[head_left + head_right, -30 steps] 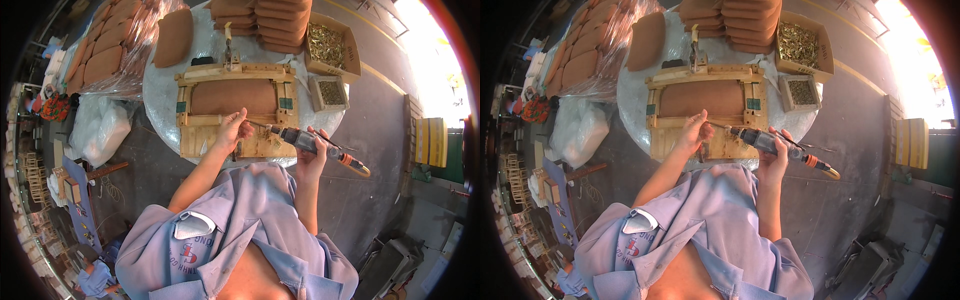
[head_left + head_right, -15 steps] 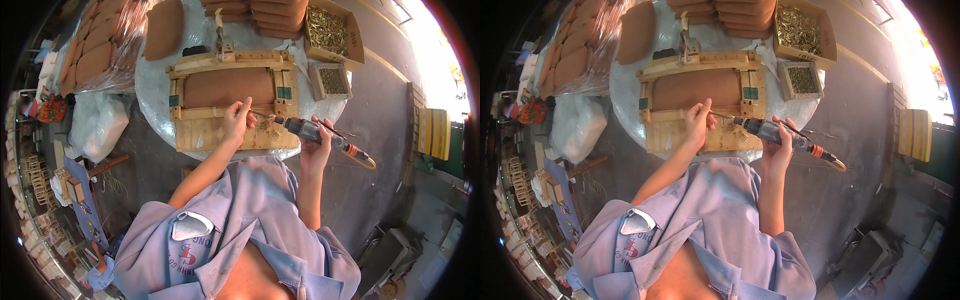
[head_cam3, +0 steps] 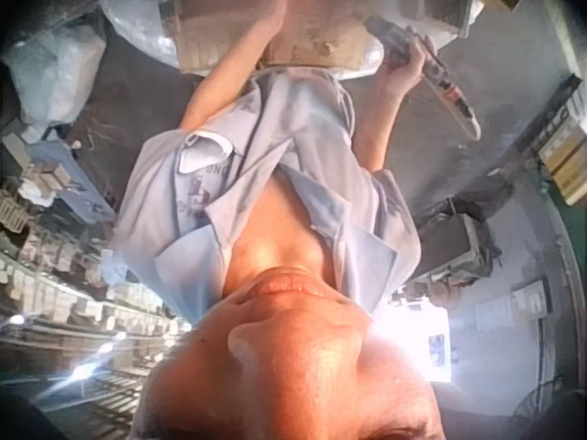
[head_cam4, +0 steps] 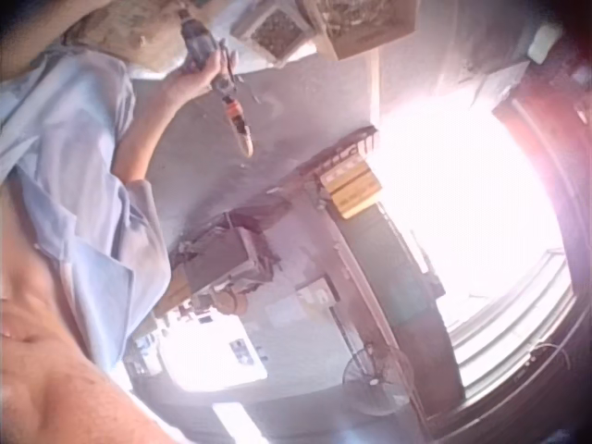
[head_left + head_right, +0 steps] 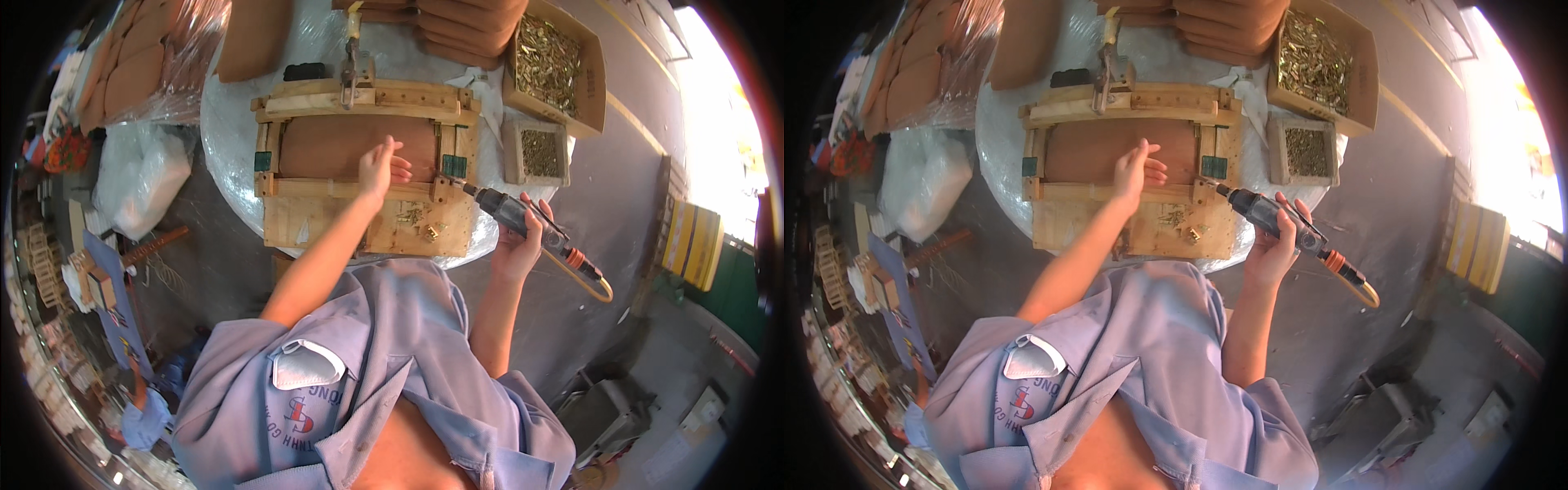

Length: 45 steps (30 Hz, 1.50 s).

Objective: The person places a brown cushion into a wooden jig, secures it with clamps, and uses a pneumatic drill to fasten screws. The person repeats this process for multiple cushions, removing and replacing them as needed.

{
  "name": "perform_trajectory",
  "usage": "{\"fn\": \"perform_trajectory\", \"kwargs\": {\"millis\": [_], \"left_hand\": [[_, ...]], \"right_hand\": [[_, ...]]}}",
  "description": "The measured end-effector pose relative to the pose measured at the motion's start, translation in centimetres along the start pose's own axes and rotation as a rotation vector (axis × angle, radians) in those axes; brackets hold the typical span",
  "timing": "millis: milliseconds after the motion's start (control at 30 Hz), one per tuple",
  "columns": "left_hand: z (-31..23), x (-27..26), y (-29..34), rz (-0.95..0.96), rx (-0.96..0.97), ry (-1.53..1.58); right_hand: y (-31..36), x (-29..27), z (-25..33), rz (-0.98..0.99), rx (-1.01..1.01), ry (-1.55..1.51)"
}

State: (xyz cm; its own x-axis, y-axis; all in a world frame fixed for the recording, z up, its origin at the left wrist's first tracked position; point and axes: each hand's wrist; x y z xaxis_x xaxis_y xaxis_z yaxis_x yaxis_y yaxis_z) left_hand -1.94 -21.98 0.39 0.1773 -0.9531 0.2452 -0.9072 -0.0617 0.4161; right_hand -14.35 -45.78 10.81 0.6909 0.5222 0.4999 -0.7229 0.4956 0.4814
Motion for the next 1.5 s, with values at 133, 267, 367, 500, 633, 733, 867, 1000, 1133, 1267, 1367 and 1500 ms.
{"fn": "perform_trajectory", "kwargs": {"millis": [133, 267, 367, 500, 633, 733, 867, 1000, 1133, 1267, 1367, 1500], "left_hand": [[0.5, -1.3, -5.4, 0.113, 0.107, -0.302], [0.6, 1.0, -6.5, 0.208, 0.568, -0.653], [-0.4, 2.3, -6.1, 0.424, 0.418, -0.705], [-0.7, 2.7, -4.1, 0.528, 0.468, -0.742], [0.6, 2.1, -3.9, 0.43, 0.536, -0.67], [-0.4, 2.0, -4.2, 0.463, 0.518, -0.734], [-0.9, 1.5, -4.5, 0.541, 0.531, -0.745], [-1.1, 1.2, -4.3, 0.57, 0.501, -0.795], [-0.9, 1.5, -4.0, 0.573, 0.476, -0.808], [-0.9, 1.8, -3.9, 0.587, 0.464, -0.802], [-0.5, 1.7, -4.0, 0.56, 0.544, -0.763], [-0.6, 1.6, -4.1, 0.563, 0.612, -0.778]], "right_hand": [[-2.8, 1.1, 0.7, -0.004, -0.096, 0.069], [-4.7, 1.9, 1.0, 0.026, -0.139, 0.121], [-5.3, 3.0, 1.3, 0.036, -0.145, 0.152], [-5.7, 3.8, 1.2, 0.047, -0.125, 0.132], [-5.4, 4.1, 1.2, 0.057, -0.081, 0.131], [-5.6, 3.4, 0.8, 0.049, -0.064, 0.115], [-5.2, 2.9, 0.6, 0.026, -0.031, 0.075], [-5.1, 2.3, 0.5, 0.038, -0.021, 0.068], [-5.0, 1.7, 0.3, 0.032, -0.014, 0.076], [-4.8, 1.5, 0.3, 0.022, -0.014, 0.066], [-4.3, 2.1, 0.5, 0.002, -0.002, 0.063], [-4.4, 1.9, 0.5, 0.013, -0.008, 0.063]]}}
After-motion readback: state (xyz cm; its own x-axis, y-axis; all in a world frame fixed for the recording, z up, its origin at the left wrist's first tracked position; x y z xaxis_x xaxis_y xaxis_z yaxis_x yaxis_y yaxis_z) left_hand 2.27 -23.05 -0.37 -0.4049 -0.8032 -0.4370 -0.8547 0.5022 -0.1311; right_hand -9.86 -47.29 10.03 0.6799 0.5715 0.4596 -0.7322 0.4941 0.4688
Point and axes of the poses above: each hand's wrist, its own y-axis away from the middle knuckle, its own x-axis out of the palm, z = x × y, and after that the axes turned 11 degrees about x, right-handed
